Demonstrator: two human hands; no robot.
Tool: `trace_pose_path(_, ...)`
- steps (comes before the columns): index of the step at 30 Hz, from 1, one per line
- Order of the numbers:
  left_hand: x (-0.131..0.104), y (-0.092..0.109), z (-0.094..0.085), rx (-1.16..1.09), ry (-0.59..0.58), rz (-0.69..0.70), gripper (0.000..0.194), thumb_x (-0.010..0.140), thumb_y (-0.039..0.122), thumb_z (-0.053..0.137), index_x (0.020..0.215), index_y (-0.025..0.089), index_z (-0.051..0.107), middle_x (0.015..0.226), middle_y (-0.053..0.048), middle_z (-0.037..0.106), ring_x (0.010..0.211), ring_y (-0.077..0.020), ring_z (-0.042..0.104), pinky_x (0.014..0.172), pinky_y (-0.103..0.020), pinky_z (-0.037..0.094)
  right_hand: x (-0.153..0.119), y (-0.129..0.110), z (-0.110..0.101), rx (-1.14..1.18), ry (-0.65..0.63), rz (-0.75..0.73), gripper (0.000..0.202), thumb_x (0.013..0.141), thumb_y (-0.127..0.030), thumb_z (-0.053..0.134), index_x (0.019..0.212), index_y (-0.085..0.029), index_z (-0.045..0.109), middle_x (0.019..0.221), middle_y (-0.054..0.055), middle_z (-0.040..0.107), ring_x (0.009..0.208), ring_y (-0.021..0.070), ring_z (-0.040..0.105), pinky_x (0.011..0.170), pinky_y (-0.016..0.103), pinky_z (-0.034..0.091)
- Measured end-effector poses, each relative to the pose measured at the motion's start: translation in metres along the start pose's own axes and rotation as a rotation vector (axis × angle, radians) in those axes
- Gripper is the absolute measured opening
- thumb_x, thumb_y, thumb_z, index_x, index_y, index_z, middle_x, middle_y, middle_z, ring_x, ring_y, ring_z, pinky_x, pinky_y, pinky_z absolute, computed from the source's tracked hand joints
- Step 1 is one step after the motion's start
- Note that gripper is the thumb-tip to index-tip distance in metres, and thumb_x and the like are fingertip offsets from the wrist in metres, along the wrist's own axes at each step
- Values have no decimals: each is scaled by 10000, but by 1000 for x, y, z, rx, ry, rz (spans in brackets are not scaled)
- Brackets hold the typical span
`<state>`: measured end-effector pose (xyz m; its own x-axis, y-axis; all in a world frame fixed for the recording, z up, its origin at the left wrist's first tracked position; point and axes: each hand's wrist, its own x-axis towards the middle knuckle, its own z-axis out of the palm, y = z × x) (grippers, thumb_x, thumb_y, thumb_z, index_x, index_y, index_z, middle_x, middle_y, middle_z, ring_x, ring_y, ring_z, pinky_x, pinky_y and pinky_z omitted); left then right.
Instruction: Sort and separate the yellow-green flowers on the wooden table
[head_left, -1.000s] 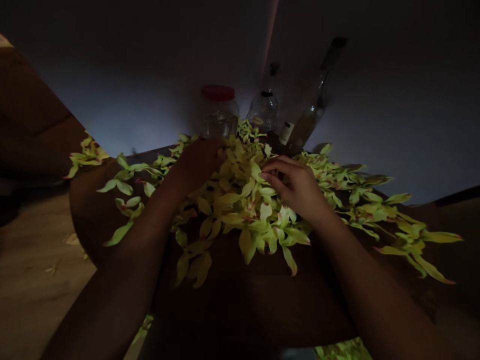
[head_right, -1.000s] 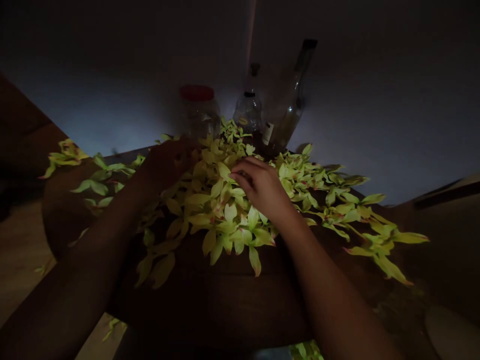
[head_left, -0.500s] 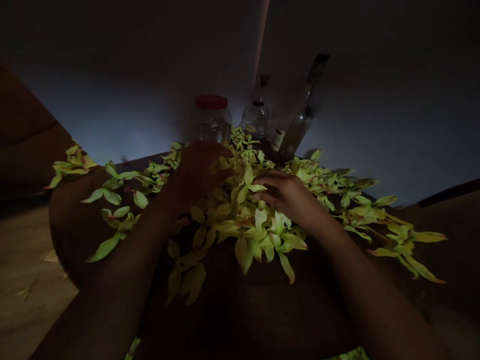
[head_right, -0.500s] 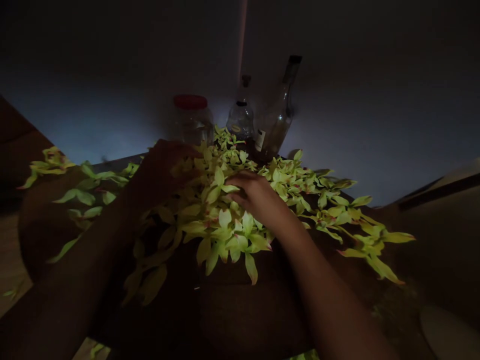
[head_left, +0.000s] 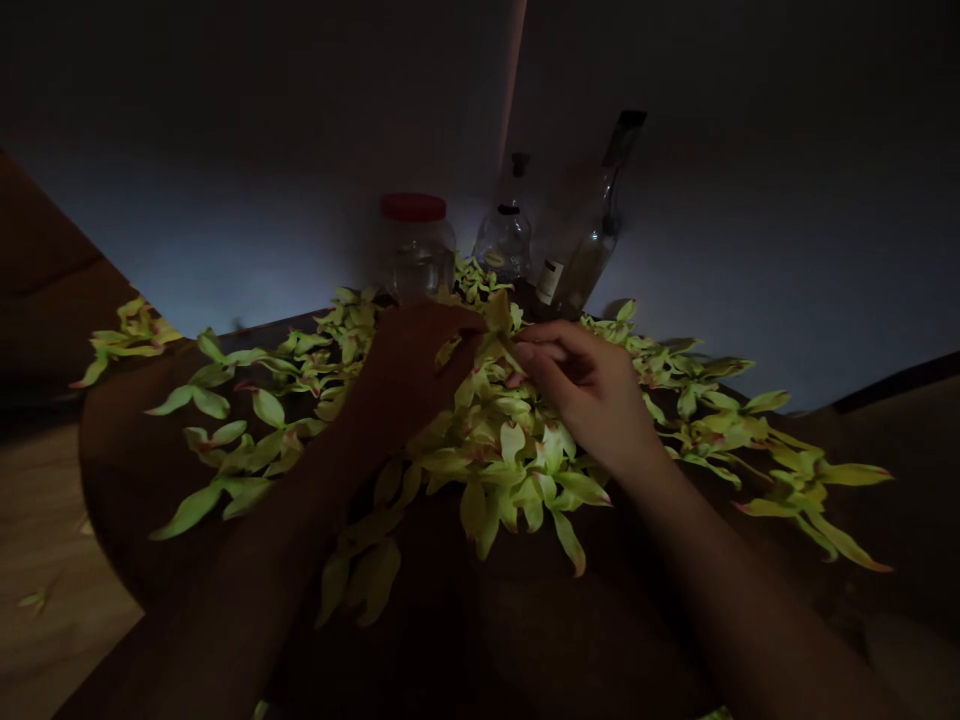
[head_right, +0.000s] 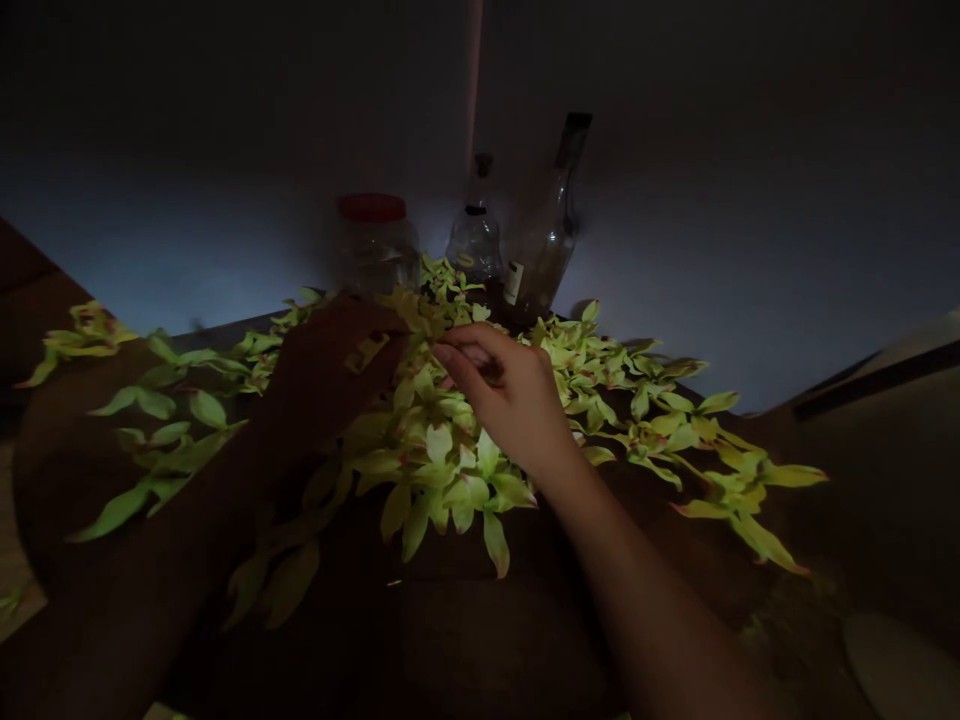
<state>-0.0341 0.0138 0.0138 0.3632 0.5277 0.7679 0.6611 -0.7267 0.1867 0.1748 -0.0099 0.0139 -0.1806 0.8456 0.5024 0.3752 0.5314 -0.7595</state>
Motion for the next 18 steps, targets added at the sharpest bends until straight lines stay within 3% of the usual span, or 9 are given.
trace_pose_path(3, 1, -3, 2, -20, -15, 41, 179, 1024, 222, 524, 1013, 190, 700, 978, -30, 739, 921, -199, 649, 923, -343, 447, 1, -1, 3, 79, 37, 27, 199, 916, -393, 693, 878, -201, 730, 797, 8, 706, 732, 156, 666, 648, 273, 510)
trace_pose_path(6, 0, -4, 4, -50, -84, 89, 213, 1041, 227, 495, 1009, 182, 701, 982, -30, 740, 928, -200, 647, 927, -351, 429, 1, 1, 6, 215, 24, 49, 234, 857, -309, 759, 1073, -222, 738, 818, -8, 710, 719, 143, 655, 674, 274, 525)
trace_pose_path(8, -1, -2, 5, -55, -84, 91, 211, 1039, 241, 509, 1031, 177, 711, 1021, -39, 746, 967, -209, 655, 937, -351, 428, 0, 2, 8, 249, -22, 62, 257, 858, -307, 759, 1102, -225, 741, 788, -10, 708, 710, 140, 651, 668, 270, 517)
trace_pose_path(13, -2, 12, 2, -153, 55, -52, 166, 1004, 279, 611, 1074, 188, 731, 1054, -23, 754, 993, -172, 679, 935, -267, 475, -1, -1, 14, 239, 48, 95, 129, 833, -314, 783, 829, -195, 732, 706, -19, 651, 666, 107, 577, 605, 237, 420)
trace_pose_path(18, -2, 21, 3, -273, 13, -83, 218, 929, 404, 731, 1034, 214, 752, 1026, -7, 762, 952, -159, 699, 915, -239, 509, 0, -2, 17, 402, 137, 184, 195, 860, -315, 755, 727, -183, 702, 687, -12, 648, 639, 97, 563, 609, 240, 407)
